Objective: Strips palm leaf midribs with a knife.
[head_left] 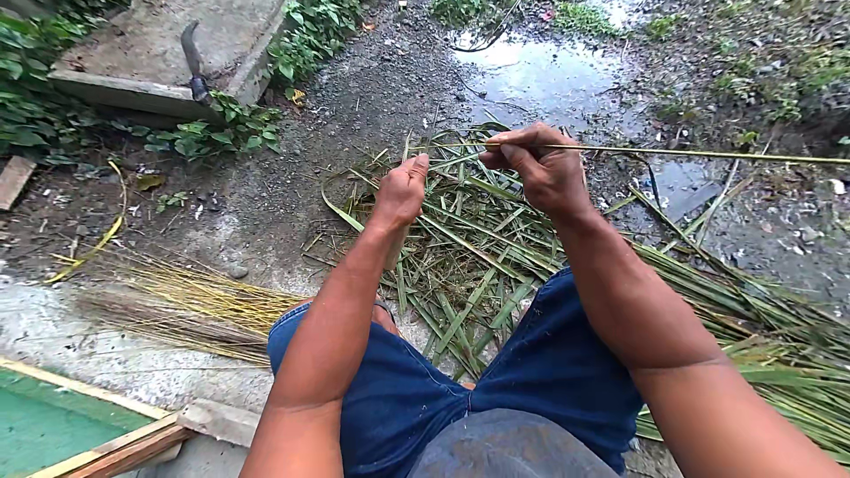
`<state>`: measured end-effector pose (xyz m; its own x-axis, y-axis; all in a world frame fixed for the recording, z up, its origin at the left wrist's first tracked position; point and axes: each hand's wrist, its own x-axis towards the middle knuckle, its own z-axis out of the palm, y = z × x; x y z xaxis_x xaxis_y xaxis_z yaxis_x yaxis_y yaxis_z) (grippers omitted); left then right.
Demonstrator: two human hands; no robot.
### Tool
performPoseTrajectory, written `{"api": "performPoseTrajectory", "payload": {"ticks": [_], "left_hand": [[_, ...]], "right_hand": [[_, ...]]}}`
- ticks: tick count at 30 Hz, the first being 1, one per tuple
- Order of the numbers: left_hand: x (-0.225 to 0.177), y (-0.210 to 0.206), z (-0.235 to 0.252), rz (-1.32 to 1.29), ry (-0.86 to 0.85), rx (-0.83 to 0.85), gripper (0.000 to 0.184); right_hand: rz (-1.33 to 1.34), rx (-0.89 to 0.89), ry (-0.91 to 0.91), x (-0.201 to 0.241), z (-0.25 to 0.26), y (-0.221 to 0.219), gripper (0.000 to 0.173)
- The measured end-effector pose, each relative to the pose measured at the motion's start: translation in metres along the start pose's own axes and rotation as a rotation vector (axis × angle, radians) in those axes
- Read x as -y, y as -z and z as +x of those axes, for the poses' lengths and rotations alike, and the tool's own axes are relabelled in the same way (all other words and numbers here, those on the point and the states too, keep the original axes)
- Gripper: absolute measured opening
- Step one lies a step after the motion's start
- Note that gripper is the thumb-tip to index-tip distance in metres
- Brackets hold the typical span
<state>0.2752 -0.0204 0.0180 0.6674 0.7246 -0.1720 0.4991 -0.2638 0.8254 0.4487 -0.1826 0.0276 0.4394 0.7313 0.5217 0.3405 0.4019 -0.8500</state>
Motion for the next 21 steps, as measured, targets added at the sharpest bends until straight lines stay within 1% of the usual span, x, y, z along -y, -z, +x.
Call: {"api": "performPoseTrajectory", "payload": {"ticks": [3,5,6,8,11,12,13,14,17,18,20,21], "left_hand": [[0.016,0.004,0.015,0.021,0.085,-0.028,0.062],[0.015,0.003,0.016,-0.012,0.089,-0.070,0.061],[0.010,0.000,0.012,-0.007,0.058,-0.079,0.059],[-0.005,-0.008,-0.003,0.028,-0.061,-0.076,0.054],[-0.017,-0.028,-0.024,0.133,-0.366,-0.087,0.047],[-0.015,-0.034,-0.026,0.155,-0.451,-0.105,0.045],[-0.012,-0.037,-0.025,0.169,-0.494,-0.111,0.045],[-0.008,-0.037,-0.023,0.172,-0.487,-0.113,0.046],[-0.008,-0.029,-0.018,0.160,-0.343,-0.096,0.048],[-0.010,-0.030,-0.020,0.160,-0.363,-0.103,0.047],[-0.014,-0.036,-0.027,0.168,-0.479,-0.110,0.045],[-0.013,-0.038,-0.029,0.171,-0.511,-0.107,0.044]], "right_hand": [[-0.022,0.002,0.009,-0.001,0.000,0.002,0.016],[-0.027,-0.035,-0.015,0.000,0.000,0.006,0.014],[-0.030,-0.057,-0.032,0.000,0.000,0.007,0.013],[-0.021,-0.099,-0.090,0.001,0.001,0.003,0.011],[-0.015,-0.109,-0.124,0.000,0.000,-0.010,0.010],[-0.016,-0.099,-0.118,-0.001,0.000,-0.013,0.010],[-0.021,-0.093,-0.112,-0.002,-0.001,-0.015,0.010],[-0.016,-0.093,-0.113,-0.002,-0.001,-0.015,0.011],[-0.012,-0.109,-0.114,0.001,-0.002,-0.015,0.010],[-0.024,-0.111,-0.106,0.001,-0.003,-0.015,0.010],[-0.053,-0.112,-0.076,-0.001,-0.004,-0.018,0.011],[-0.065,-0.109,-0.069,-0.001,-0.004,-0.019,0.011]]}}
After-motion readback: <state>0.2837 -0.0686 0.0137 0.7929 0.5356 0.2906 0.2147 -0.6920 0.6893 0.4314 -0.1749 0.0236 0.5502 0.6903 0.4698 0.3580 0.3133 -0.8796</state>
